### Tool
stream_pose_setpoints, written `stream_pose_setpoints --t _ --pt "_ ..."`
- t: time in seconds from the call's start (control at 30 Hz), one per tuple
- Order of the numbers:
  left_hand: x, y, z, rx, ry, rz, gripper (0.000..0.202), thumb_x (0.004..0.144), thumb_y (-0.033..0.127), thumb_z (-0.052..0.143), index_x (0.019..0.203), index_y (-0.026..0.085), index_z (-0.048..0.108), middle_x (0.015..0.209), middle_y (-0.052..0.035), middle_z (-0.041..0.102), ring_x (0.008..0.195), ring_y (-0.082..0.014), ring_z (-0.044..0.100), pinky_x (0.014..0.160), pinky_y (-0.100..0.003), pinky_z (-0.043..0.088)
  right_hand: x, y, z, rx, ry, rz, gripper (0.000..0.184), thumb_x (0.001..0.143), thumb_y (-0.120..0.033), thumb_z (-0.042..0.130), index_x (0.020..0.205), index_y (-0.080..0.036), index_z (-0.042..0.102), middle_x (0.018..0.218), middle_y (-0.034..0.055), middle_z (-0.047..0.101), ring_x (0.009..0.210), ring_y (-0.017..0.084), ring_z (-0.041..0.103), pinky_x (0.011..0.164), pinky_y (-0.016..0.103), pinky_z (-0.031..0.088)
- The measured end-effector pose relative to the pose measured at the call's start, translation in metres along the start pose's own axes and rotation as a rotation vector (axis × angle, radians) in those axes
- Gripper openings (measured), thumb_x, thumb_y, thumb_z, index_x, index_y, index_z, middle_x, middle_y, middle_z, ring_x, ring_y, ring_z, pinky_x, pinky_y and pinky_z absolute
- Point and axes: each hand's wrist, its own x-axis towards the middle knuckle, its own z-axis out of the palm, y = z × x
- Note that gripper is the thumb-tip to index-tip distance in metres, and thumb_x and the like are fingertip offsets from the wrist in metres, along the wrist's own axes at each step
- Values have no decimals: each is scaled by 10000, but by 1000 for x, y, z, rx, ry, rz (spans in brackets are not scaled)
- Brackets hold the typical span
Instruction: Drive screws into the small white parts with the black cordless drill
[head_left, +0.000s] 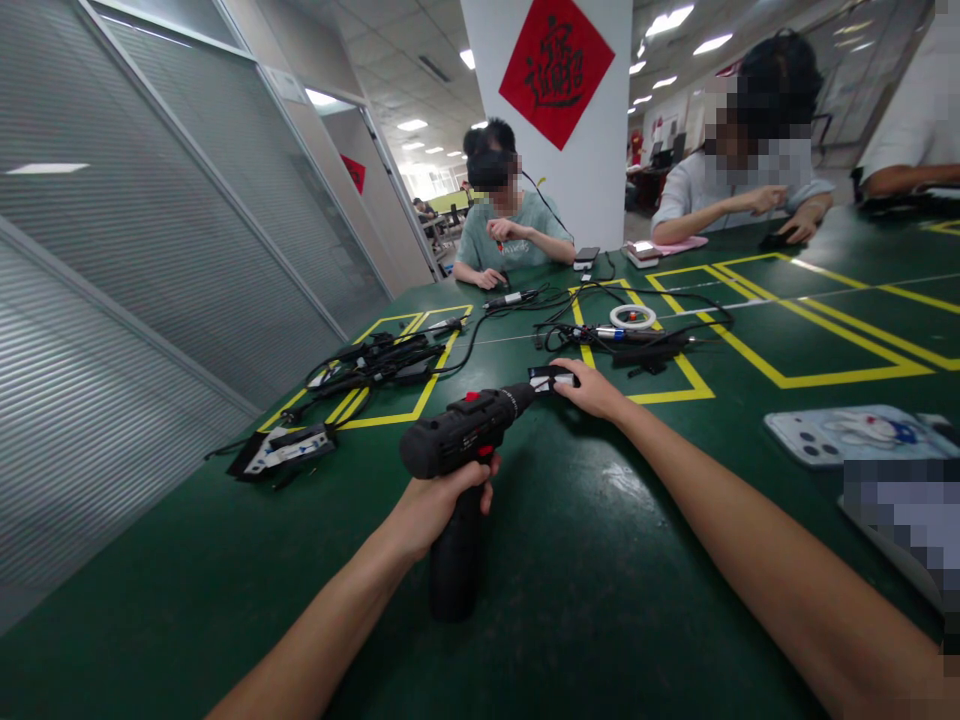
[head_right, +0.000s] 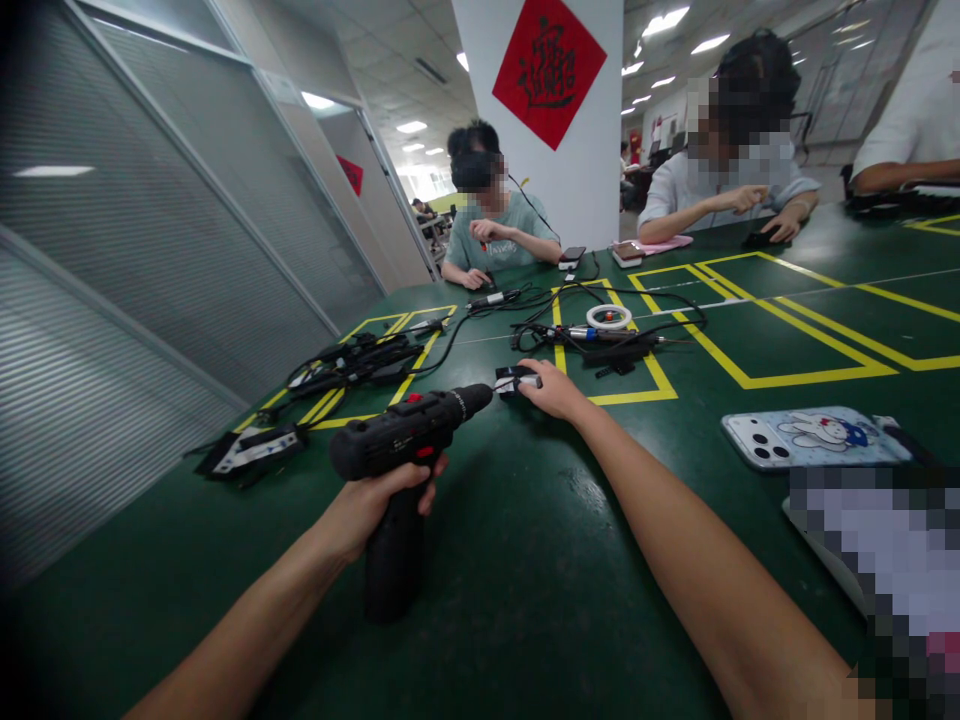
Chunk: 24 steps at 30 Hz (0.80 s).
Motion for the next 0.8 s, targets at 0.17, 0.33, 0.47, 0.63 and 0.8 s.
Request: stream_pose_setpoints --t 0.17,0.33,0.47,0.63,0.8 --pt "0 -1 0 9 12 -7 194 799 299 538 889 140 604 574 -24 589 562 -162 523 568 -270 367 1 3 2 4 7 -3 463 828 -293 587 1282 -215 541 1226 85 581 1104 222 552 1002 376 403" --pt "0 1 2 11 28 -10 198 778 304 549 865 138 613 568 -24 590 545 -162 520 557 -269 364 2 4 2 1 9 -4 462 824 -290 590 1279 -225 543 1227 79 581 1101 220 555 1004 373 404" --pt "0 1 1 10 20 -3 191 787 302 554 859 137 618 561 -24 589 553 -164 534 566 -274 373 1 3 2 -2 8 -6 457 829 -283 583 1280 -225 542 1232 81 579 1112 223 550 1011 372 397" --pt "0 -1 0 13 18 1 188 809 297 543 895 142 609 572 -24 597 567 -160 536 571 -273 372 0 3 2 -2 11 -4 463 828 -290 585 1282 -214 538 1236 83 577 1125 223 543 1017 372 390" --pt "0 1 1 3 7 -11 148 814 266 536 876 143 593 574 -20 597 565 -146 530 581 -269 373 1 4 2 -1 7 -15 462 830 -294 577 1283 -210 539 1240 88 576 1129 227 543 1021 377 388"
